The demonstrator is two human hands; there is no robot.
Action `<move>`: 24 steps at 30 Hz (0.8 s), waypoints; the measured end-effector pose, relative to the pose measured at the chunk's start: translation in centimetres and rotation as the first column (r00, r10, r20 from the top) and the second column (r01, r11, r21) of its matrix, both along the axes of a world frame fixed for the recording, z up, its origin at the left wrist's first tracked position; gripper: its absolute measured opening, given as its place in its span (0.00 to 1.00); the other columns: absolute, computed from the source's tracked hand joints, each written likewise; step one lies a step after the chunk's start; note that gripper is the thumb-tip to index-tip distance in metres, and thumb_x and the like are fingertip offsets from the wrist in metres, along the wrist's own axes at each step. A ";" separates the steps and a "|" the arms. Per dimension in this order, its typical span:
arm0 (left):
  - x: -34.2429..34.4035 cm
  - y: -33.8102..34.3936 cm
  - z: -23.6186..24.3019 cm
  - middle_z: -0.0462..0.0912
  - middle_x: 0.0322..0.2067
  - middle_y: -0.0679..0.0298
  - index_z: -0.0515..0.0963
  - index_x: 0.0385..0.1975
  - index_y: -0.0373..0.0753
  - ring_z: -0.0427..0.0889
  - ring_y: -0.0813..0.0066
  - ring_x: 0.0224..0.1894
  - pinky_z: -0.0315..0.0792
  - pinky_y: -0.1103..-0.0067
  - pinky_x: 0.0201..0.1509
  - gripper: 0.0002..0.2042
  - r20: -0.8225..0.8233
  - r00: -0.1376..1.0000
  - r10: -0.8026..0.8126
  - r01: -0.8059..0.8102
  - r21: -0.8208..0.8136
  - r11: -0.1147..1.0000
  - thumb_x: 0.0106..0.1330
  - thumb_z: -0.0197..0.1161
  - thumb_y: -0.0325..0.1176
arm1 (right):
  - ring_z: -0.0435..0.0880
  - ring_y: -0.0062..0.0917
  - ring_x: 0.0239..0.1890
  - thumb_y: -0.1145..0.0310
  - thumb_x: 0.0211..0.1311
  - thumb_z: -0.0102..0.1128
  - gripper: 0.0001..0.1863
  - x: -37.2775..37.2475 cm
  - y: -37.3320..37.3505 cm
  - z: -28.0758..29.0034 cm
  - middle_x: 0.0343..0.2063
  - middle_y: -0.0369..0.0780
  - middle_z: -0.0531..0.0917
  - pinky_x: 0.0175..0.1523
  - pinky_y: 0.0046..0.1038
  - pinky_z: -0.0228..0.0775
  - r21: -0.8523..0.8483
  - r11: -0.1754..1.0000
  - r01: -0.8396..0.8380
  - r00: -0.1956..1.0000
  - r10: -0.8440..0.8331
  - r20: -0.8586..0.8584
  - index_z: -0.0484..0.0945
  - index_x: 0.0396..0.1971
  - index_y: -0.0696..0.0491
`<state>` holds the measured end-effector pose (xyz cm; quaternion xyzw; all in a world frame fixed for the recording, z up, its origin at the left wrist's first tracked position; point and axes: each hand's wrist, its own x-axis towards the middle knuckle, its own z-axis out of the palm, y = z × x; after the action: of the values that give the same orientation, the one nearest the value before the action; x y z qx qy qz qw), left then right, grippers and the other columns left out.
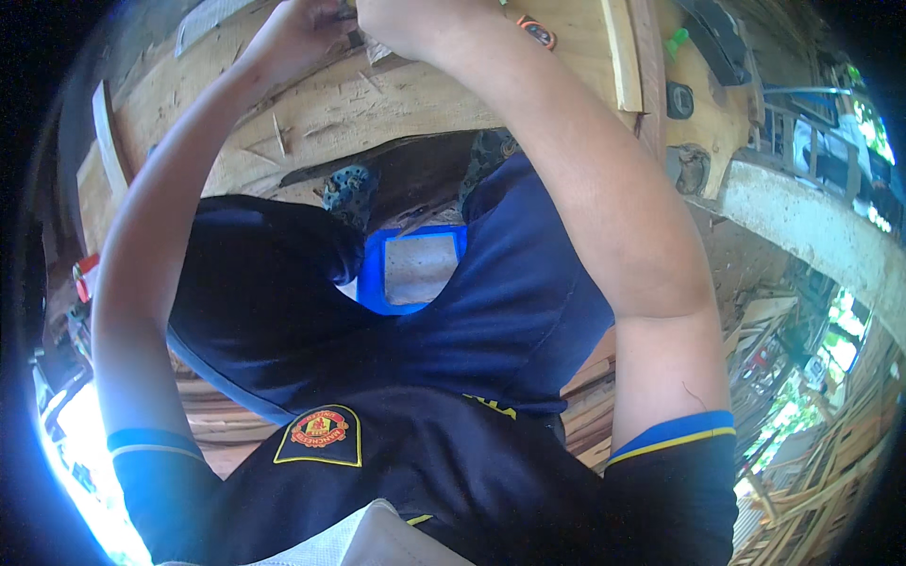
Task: Use a hammer and chisel to carve or shape a piece of wood on a workbench.
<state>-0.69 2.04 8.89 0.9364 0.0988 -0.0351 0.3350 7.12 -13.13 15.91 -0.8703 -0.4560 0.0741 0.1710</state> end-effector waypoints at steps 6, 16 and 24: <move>0.3 -0.8 0.9 0.86 0.31 0.53 0.83 0.37 0.35 0.85 0.62 0.33 0.77 0.73 0.37 0.09 0.120 0.993 -0.014 0.012 0.017 1.000 0.62 0.62 0.32 | 0.83 0.50 0.40 0.55 0.71 0.43 0.23 2.5 -0.2 -2.1 0.34 0.56 0.83 0.47 0.45 0.76 0.080 0.988 0.131 0.987 -0.122 -0.102 0.77 0.43 0.62; 1.0 -0.3 2.9 0.83 0.25 0.56 0.83 0.37 0.34 0.83 0.77 0.27 0.75 0.78 0.33 0.12 -0.060 0.998 -0.035 0.036 0.006 0.999 0.66 0.61 0.37 | 0.86 0.36 0.28 0.65 0.50 0.69 0.15 6.3 1.8 -10.1 0.28 0.50 0.85 0.33 0.33 0.79 -0.110 0.987 -0.120 0.862 0.049 -0.505 0.81 0.30 0.63; 3.3 2.4 0.3 0.85 0.30 0.60 0.81 0.37 0.28 0.83 0.79 0.33 0.77 0.80 0.37 0.11 -0.092 0.994 0.060 -0.085 -0.297 0.951 0.70 0.58 0.31 | 0.85 0.24 0.19 0.77 0.45 0.76 0.12 7.8 3.5 -12.5 0.21 0.42 0.84 0.21 0.26 0.77 -0.306 0.947 -0.094 0.666 -0.169 -0.727 0.78 0.26 0.62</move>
<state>2.65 4.43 9.19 0.8680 0.1403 -0.0755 0.4703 14.92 -9.59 3.38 -0.7885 -0.3097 0.4918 0.2013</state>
